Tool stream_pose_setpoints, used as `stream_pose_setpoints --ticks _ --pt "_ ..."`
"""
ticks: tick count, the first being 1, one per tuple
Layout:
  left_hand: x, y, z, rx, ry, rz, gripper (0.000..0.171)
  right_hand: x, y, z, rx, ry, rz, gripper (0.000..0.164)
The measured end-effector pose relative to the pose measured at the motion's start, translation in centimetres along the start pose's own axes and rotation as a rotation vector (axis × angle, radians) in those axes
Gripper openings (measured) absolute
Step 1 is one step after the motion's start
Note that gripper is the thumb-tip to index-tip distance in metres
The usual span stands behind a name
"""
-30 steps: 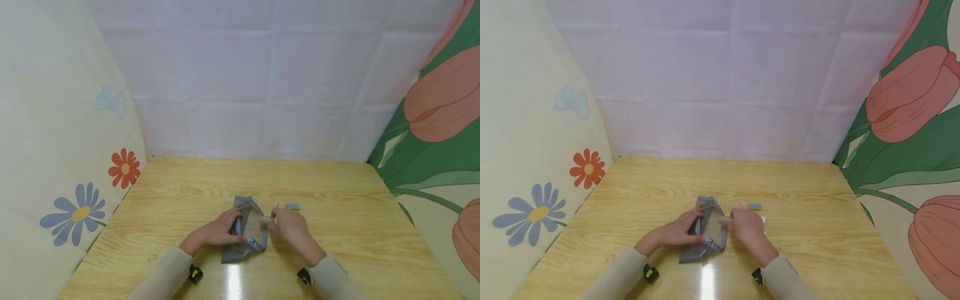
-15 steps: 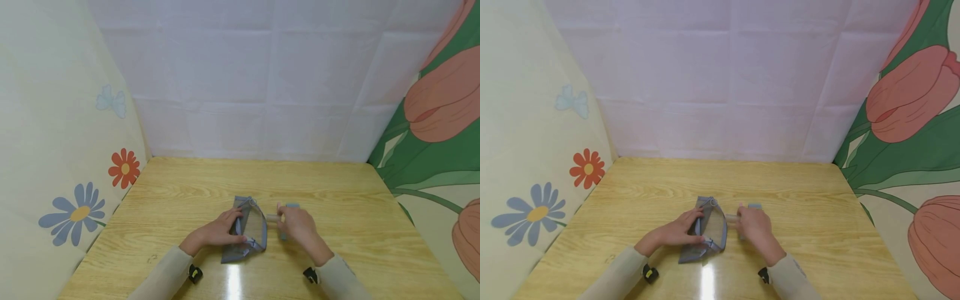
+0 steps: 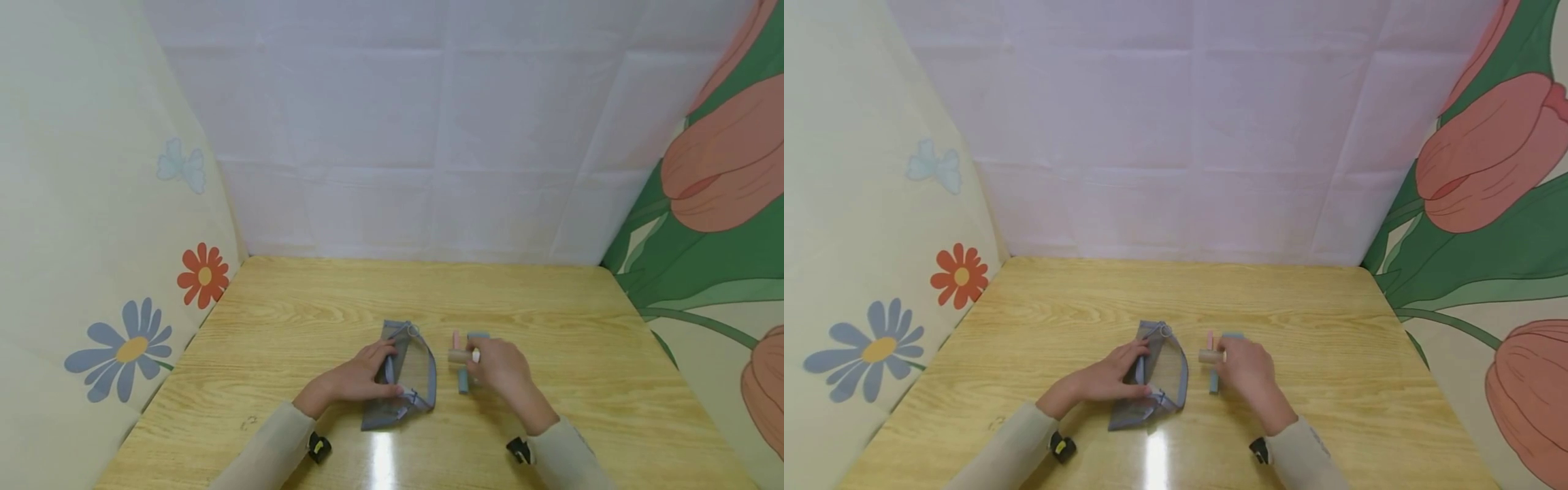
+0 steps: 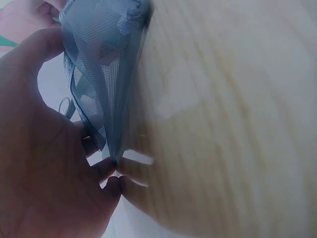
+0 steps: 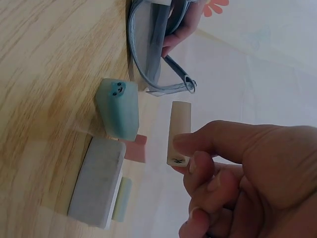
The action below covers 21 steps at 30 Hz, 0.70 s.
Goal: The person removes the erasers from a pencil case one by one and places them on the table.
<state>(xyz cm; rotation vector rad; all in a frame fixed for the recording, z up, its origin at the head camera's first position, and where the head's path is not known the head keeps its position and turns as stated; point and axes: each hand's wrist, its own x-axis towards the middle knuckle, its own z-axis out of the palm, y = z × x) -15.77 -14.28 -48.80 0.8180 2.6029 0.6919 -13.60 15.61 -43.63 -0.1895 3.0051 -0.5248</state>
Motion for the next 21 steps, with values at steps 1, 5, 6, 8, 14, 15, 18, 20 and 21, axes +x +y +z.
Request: stream_pose_setpoints --ticks 1,5,6,8,14,15,18,20,21 --pt "0.0 0.0 0.0 0.000 0.000 0.001 0.090 0.0 0.1 0.0 0.001 0.001 0.000 0.017" --pt "-0.1 0.2 -0.1 -0.002 -0.003 -0.003 0.091 -0.1 0.7 -0.1 0.002 0.012 -0.003 0.019" --pt "-0.1 0.2 -0.1 -0.002 -0.003 -0.004 0.091 -0.1 0.9 -0.1 0.003 0.014 -0.003 0.020" --pt "-0.1 0.2 -0.1 -0.003 -0.004 -0.006 0.090 -0.2 1.1 -0.1 0.006 0.017 0.001 0.021" --pt "-0.1 0.2 -0.1 -0.006 -0.007 -0.006 0.090 -0.3 1.8 -0.3 0.013 0.023 0.004 0.024" --pt "-0.1 0.2 -0.2 -0.005 -0.010 -0.006 0.090 -0.3 2.0 -0.4 0.015 0.024 0.004 0.024" --pt "-0.1 0.3 -0.2 -0.001 -0.006 0.005 0.091 -0.4 2.3 -0.5 0.023 0.025 0.002 0.023" --pt "-0.1 0.3 -0.2 -0.002 -0.007 0.010 0.091 -0.4 2.6 -0.5 0.029 0.027 0.003 0.023" --pt "-0.1 0.3 -0.2 -0.002 -0.007 0.013 0.092 -0.4 2.8 -0.5 0.029 0.028 0.003 0.023"
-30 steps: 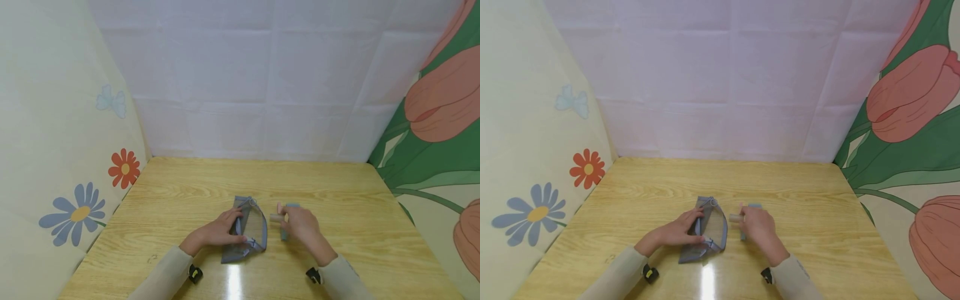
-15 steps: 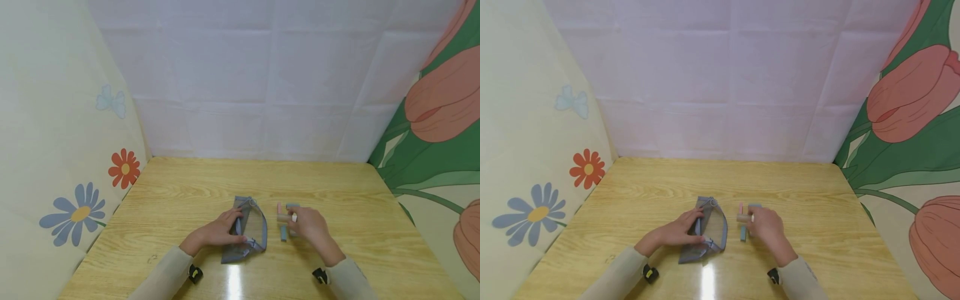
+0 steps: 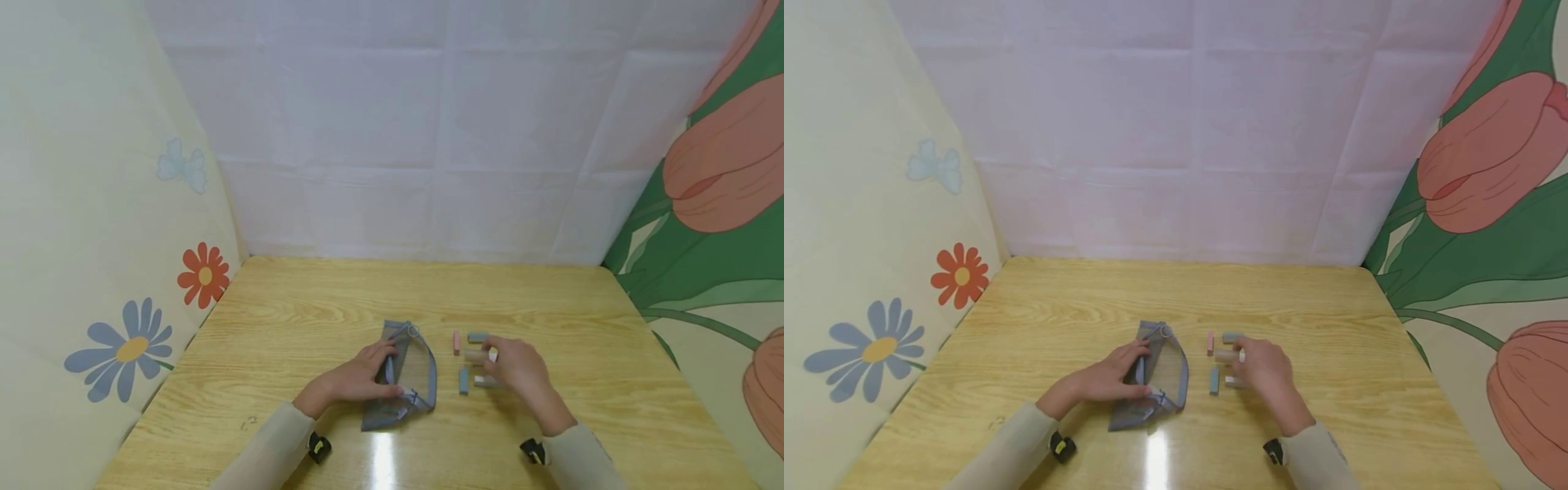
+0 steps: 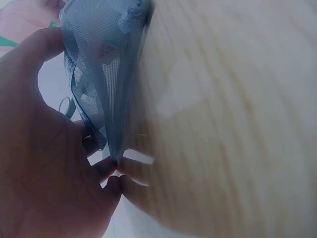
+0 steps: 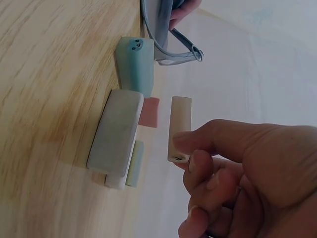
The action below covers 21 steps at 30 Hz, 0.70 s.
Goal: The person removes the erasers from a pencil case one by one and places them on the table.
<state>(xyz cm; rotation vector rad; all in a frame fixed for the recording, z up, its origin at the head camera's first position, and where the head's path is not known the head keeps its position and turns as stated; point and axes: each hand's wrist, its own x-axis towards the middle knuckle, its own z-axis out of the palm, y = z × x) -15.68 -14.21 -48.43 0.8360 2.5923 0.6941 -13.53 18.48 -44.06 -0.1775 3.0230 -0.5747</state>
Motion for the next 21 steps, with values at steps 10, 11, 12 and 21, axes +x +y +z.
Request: stream_pose_setpoints --ticks 10,11,12,21 --pt "0.2 -0.6 0.4 -0.020 0.007 -0.008 0.097 0.2 1.8 -0.1 0.006 -0.007 0.024 0.025" --pt "0.2 -0.6 0.4 -0.020 0.007 -0.010 0.098 0.2 1.9 -0.2 0.007 -0.009 0.026 0.025" --pt "0.2 -0.6 0.4 -0.020 0.008 -0.008 0.097 0.2 2.0 -0.3 0.008 -0.009 0.027 0.025" --pt "0.2 -0.3 0.2 -0.015 -0.003 -0.024 0.092 0.4 3.0 -1.0 0.020 -0.056 0.062 0.030"
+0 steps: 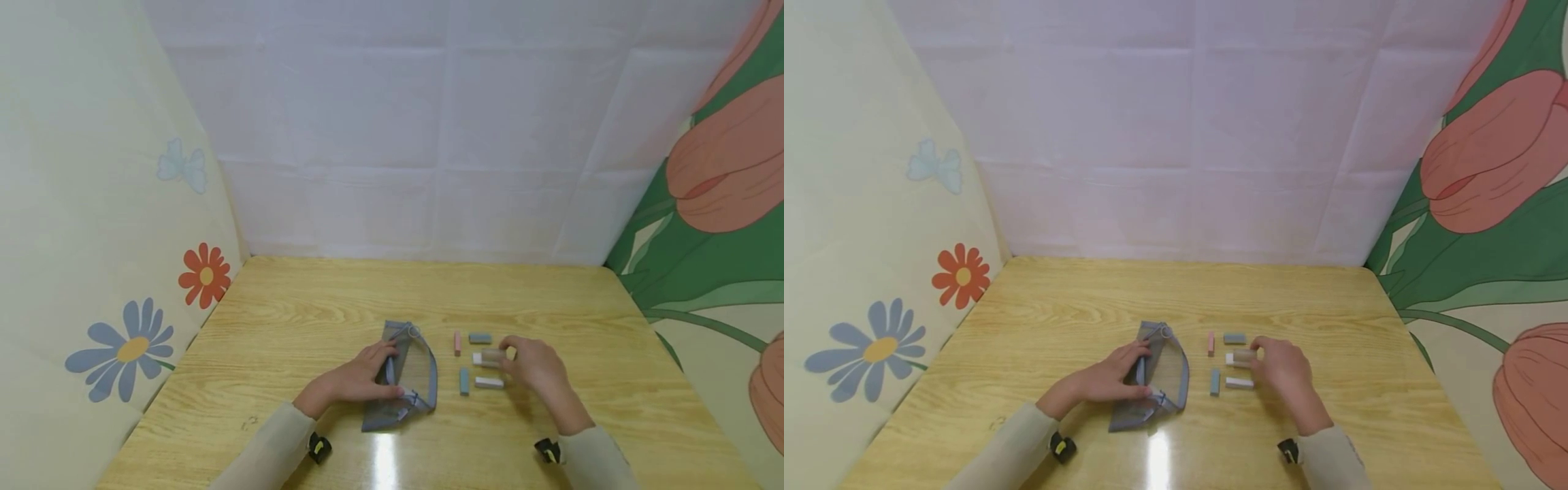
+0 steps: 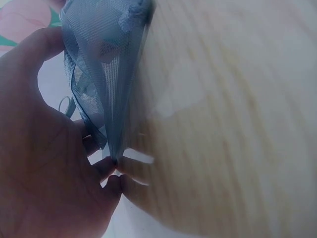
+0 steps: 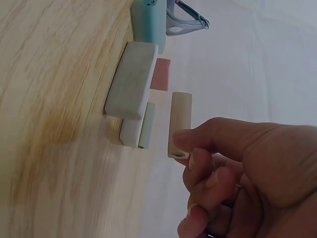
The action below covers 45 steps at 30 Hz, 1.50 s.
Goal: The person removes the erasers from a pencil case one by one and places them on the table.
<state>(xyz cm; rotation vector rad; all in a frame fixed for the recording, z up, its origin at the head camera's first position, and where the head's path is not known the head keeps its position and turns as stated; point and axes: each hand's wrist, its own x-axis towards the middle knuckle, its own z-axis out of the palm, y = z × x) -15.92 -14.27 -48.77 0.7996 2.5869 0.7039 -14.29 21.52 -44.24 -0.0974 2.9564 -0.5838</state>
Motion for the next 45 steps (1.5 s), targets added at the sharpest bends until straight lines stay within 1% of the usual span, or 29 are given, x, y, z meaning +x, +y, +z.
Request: stream_pose_setpoints --ticks 4,11,25,28,35,40,45 --pt "0.0 0.0 0.0 -0.005 0.006 -0.001 0.092 0.2 0.4 -0.3 0.003 -0.015 0.013 0.031" --pt "0.4 -1.1 0.8 -0.010 0.013 -0.004 0.095 0.5 0.9 -0.4 0.011 -0.019 0.026 0.030" --pt "-0.2 0.1 0.1 -0.003 0.003 0.015 0.094 1.1 2.0 -0.8 0.037 -0.024 0.042 0.029" --pt "-0.2 0.1 0.1 -0.001 0.002 0.010 0.096 1.3 2.3 -0.9 0.041 -0.025 0.035 0.029" --pt "-0.2 0.1 0.1 -0.011 0.016 0.031 0.096 1.9 3.3 -0.8 0.054 -0.022 0.032 0.030" --pt "-0.1 -0.1 0.2 -0.008 0.006 0.010 0.096 2.4 3.9 -0.6 0.082 -0.028 0.048 0.032" --pt "0.1 -0.4 0.4 -0.014 0.003 0.003 0.094 2.8 4.3 -0.5 0.103 -0.021 0.055 0.032"
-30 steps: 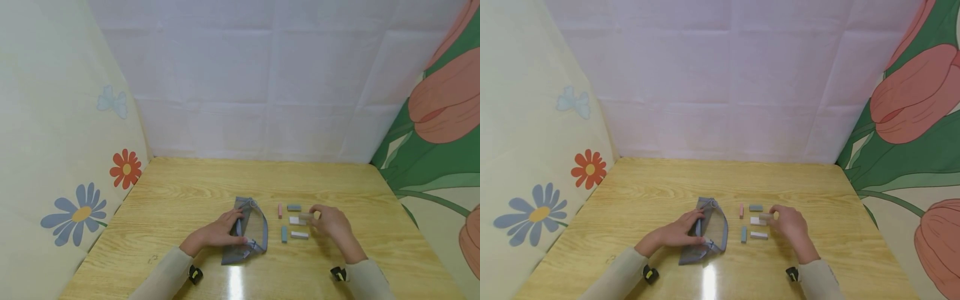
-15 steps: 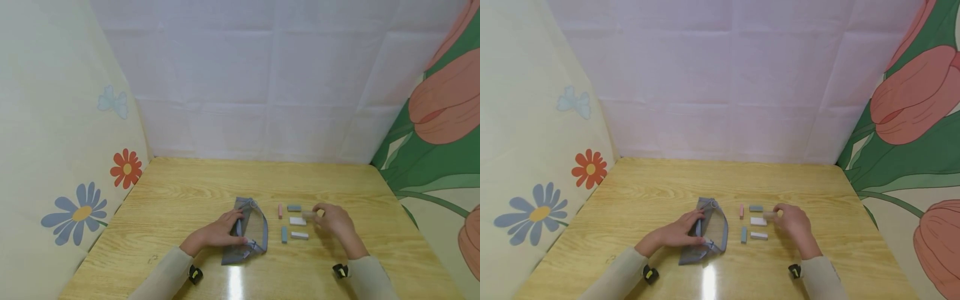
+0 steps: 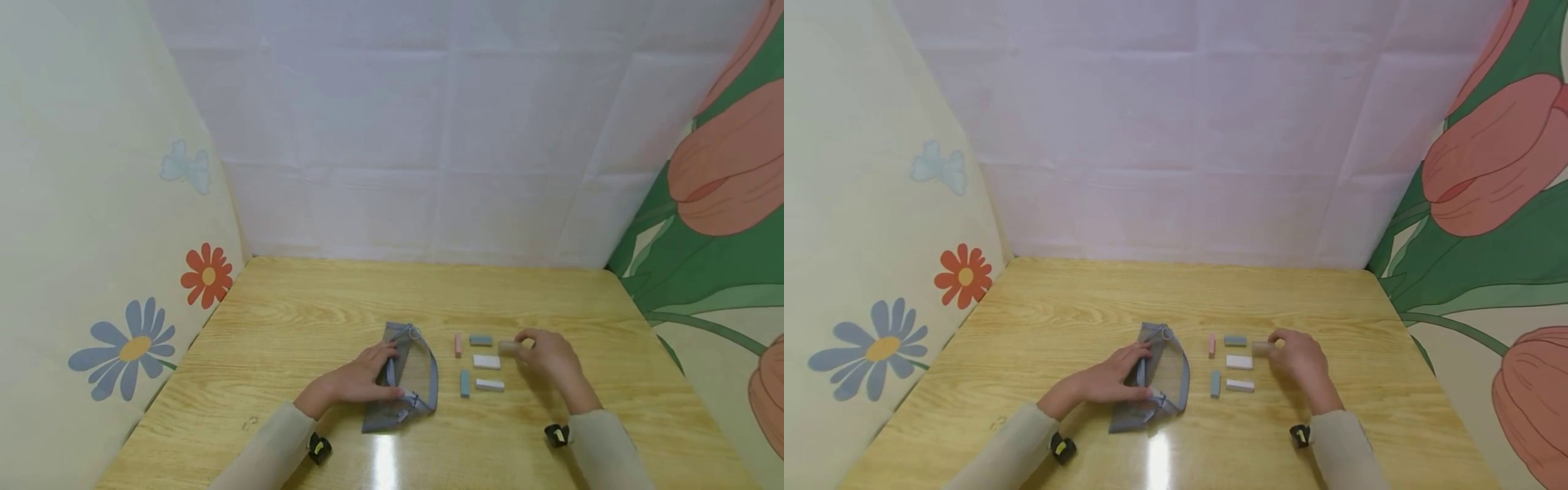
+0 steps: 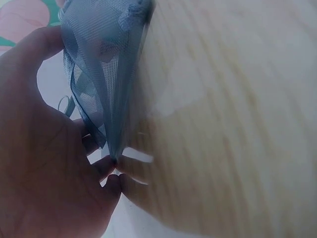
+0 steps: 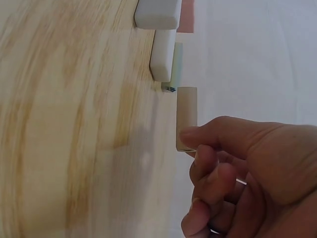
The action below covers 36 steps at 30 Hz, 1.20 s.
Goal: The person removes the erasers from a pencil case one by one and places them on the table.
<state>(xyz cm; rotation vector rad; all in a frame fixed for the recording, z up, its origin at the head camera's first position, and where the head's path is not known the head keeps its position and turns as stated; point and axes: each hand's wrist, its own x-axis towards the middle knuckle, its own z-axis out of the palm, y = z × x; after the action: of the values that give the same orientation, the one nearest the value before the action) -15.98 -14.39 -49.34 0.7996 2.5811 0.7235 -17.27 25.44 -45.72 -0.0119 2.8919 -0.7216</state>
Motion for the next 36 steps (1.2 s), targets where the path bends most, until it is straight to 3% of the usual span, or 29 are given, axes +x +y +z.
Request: stream_pose_setpoints --ticks 36 --pt "-0.3 0.6 -0.5 0.004 -0.011 0.017 0.090 1.6 1.0 0.5 -0.017 0.025 -0.001 0.028"
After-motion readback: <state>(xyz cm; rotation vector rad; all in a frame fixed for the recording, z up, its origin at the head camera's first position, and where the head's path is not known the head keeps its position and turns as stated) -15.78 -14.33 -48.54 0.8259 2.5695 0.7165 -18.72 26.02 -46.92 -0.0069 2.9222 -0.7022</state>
